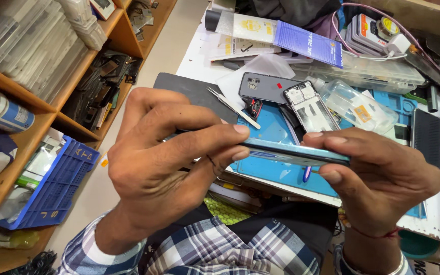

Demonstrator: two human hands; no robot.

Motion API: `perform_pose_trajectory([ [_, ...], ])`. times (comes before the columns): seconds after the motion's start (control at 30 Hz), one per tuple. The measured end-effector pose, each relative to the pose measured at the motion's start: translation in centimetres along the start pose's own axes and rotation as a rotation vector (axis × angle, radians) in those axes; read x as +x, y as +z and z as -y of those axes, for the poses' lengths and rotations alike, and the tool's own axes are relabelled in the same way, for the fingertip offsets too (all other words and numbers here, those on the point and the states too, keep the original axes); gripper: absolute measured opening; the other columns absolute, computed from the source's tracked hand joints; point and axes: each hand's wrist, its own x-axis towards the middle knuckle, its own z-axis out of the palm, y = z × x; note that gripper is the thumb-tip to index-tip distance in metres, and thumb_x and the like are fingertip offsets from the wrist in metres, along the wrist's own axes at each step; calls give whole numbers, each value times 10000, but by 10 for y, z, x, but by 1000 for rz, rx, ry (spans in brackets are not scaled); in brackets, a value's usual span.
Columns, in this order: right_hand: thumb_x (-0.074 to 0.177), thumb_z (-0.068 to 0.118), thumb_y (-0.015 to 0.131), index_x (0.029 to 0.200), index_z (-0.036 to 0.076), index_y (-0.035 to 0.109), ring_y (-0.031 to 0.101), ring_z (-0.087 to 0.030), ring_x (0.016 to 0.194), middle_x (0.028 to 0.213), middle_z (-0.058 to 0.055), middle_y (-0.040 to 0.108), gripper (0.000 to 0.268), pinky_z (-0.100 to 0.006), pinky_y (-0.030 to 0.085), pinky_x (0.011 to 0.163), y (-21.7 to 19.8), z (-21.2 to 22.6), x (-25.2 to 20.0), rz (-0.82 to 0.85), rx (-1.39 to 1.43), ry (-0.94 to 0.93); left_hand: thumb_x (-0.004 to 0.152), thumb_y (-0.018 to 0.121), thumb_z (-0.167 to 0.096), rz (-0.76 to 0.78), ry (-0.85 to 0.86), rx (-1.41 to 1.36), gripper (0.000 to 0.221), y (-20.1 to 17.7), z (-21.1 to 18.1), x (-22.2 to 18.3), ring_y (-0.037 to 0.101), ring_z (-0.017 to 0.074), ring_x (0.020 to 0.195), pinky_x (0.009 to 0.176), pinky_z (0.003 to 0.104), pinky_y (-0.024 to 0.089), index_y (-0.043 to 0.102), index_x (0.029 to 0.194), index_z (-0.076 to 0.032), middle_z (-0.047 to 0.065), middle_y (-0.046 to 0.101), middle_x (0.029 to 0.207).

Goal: The person assembles a smartphone by connecting internal ribbon cables, placing a black metal shield over the motherboard, and snapping the screen assembly into the frame. The person then presses along the edges to secure the screen.

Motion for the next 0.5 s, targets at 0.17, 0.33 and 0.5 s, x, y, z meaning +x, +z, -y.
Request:
perform_pose_trajectory([
  [0.17, 1024, 104, 770, 1103, -39, 699, 780, -273, 965, 993, -221, 733, 178, -354, 678, 827, -2, 0, -3, 23, 74, -9, 762, 944, -96, 8, 14, -6, 325, 1, 1, 0, 527, 188, 899, 774, 320, 460, 777, 1041, -104, -6, 695, 913],
  [0.33, 1013, 83, 746, 1086, -27, 688, 783, -264, 942, 974, -231, 727, 144, -342, 669, 788, -6, 1, -4, 36, 47, -10, 768, 942, -108, 22, -4, -5, 305, 1, 1, 0, 530, 190, 903, 777, 323, 461, 783, 1029, -108, -6, 696, 907],
  [0.5, 1036, 76, 731, 1085, -38, 673, 781, -263, 970, 1001, -231, 729, 137, -342, 662, 830, -6, 4, -8, 25, -27, -10, 775, 933, -115, 32, -22, -25, 290, 2, 0, 2, 520, 187, 911, 764, 315, 465, 786, 1026, -113, -11, 697, 908],
])
